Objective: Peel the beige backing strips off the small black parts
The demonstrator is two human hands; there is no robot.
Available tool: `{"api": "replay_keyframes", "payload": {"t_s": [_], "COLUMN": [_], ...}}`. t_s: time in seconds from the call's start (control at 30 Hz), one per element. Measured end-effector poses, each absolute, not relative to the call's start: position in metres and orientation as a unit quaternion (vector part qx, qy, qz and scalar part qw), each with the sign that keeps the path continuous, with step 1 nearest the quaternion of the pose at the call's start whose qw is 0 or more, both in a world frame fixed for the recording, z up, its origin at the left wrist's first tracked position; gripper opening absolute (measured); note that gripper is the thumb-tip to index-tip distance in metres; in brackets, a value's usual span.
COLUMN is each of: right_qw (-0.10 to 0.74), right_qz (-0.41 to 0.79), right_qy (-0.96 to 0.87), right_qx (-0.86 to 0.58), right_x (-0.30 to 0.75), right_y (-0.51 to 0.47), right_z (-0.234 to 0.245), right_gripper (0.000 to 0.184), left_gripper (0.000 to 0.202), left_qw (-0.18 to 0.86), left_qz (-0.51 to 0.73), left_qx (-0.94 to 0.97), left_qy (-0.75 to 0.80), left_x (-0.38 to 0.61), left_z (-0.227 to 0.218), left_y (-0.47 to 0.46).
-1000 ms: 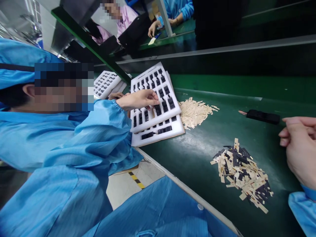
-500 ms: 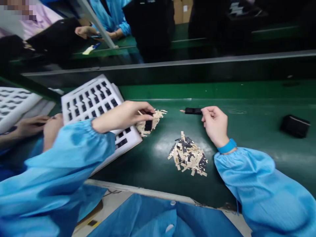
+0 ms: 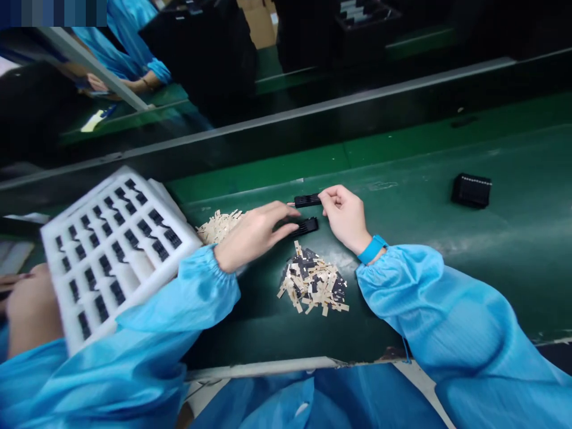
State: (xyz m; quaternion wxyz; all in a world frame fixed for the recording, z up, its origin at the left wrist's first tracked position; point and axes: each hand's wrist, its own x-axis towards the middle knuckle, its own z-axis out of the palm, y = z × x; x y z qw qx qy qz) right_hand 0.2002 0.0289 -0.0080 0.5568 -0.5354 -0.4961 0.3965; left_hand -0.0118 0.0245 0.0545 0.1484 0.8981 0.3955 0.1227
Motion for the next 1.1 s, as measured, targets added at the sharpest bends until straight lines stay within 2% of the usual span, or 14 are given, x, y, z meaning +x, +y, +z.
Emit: {"api": "replay_keyframes", "payload": {"t_s": [0.13,0.5,0.63,0.77,0.9,1.1], "right_qw": [0.559,0.556,0.554,0.56,0.557,0.537], "right_qz": [0.395,0.4,0.4,0.38,0.38,0.362], "right_qy": [-0.498,-0.492,-0.492,-0.496,-0.499,-0.482], "right_qx": [-0.532,-0.538,-0.54,-0.544,-0.545,-0.59], "right_x": [0.2,0.201,0.2,0.201,0.202,0.202], "right_y": [0.029,0.029,0.029,0.029,0.029,0.023], "right_z": [-0.009,-0.011,-0.009,-0.008,-0.008,-0.002], "right_gripper": [0.014,0.022,0.024,0.02,0.017,0.013], "left_gripper": [0.034,0.018,0.019,0.024,0.028,0.01], "left_qw": [0.13,0.01,0.022,0.08,0.101,0.13], "left_qz": [0.133,0.192,0.232,0.251,0.257,0.203], "left_qx": [0.892,0.896,0.869,0.855,0.852,0.841], "left_qy": [0.413,0.399,0.437,0.447,0.446,0.484], "left_x": [-0.015,0.004,0.011,0.017,0.008,-0.068], "left_z": [0.034,0.016,0.009,0.003,0.015,0.063], "left_y": [0.009,0.035,0.044,0.051,0.037,-0.006]}}
